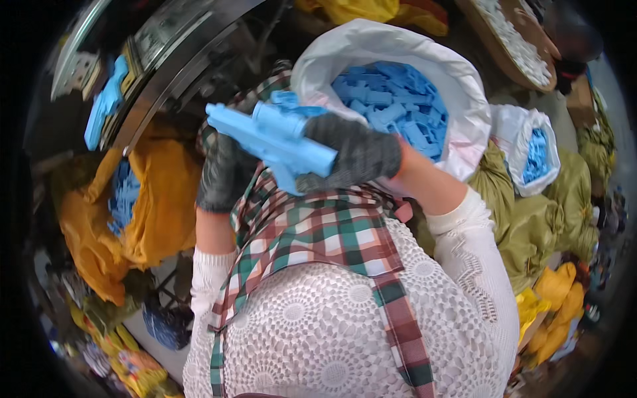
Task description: Assembling plastic toy guns at a workbench in a manufacturing facility.
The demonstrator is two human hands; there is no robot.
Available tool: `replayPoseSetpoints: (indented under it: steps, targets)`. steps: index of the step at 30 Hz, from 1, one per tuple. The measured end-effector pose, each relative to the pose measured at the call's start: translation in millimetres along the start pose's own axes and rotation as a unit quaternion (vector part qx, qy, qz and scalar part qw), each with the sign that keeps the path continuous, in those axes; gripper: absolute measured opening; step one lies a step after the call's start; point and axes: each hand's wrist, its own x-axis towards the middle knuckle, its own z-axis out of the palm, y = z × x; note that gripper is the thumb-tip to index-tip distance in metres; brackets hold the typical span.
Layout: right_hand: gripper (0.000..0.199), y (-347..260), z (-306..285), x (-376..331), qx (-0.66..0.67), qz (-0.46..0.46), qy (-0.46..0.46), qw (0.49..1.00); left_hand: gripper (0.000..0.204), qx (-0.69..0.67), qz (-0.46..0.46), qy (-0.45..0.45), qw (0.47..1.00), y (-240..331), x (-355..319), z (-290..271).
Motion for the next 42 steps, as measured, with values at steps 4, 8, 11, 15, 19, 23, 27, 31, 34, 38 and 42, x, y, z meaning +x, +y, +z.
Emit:
replayPoseSetpoints:
  steps: [4, 8, 11, 15, 19, 23, 27, 31, 34, 38, 42]
  targets:
    - [0.043, 15.2, 53.8, 22.9, -0.049, 0.059, -0.008, 0.997, 0.03, -0.288, -0.164, 0.09, 0.939, -7.1, 1.3, -9.2]
    - [0.037, 31.3, 52.6, 22.1, -0.151, 0.115, -0.04, 0.981, 0.028, -0.165, -0.239, 0.105, 0.951, -29.0, -8.8, -26.7]
    - [0.042, -8.1, 24.8, 28.1, -0.016, 0.225, 0.005, 0.974, 0.039, -0.047, -0.192, 0.025, 0.98, -29.5, -11.8, -28.7]
    - [0.045, -12.5, 35.2, 32.9, -0.24, -0.083, -0.073, 0.965, 0.041, 0.13, -0.204, -0.056, 0.969, 24.1, -12.8, -24.6]
    - [0.041, -16.9, 52.9, 29.6, -0.225, -0.038, -0.127, 0.965, 0.037, 0.06, -0.245, -0.042, 0.967, 53.9, -14.8, -16.1]
    - [0.042, -22.2, 37.4, 51.5, -0.196, -0.072, -0.017, 0.978, 0.023, 0.262, 0.234, 0.16, 0.923, 56.0, -4.0, -41.4]
    - [0.056, -38.5, -14.6, 89.1, -0.216, -0.164, 0.105, 0.957, 0.05, 0.527, 0.379, 0.446, 0.616, 130.7, 17.8, -102.7]
    - [0.061, -56.8, -40.1, 140.2, -0.209, -0.184, 0.109, 0.954, 0.061, 0.65, 0.061, 0.279, 0.704, 184.4, 18.1, -143.8]
    - [0.058, -51.0, -42.8, 174.8, -0.209, -0.232, 0.143, 0.939, 0.068, 0.706, -0.011, 0.198, 0.68, 180.2, 22.7, -153.9]
    - [0.057, -34.9, -39.9, 218.4, -0.172, -0.272, 0.174, 0.931, 0.057, 0.721, 0.169, 0.314, 0.595, 132.8, -8.8, -148.3]
    - [0.041, -31.4, -31.7, 267.6, -0.203, -0.275, 0.089, 0.936, 0.073, 0.738, 0.028, 0.499, 0.453, 100.0, -78.6, -187.5]
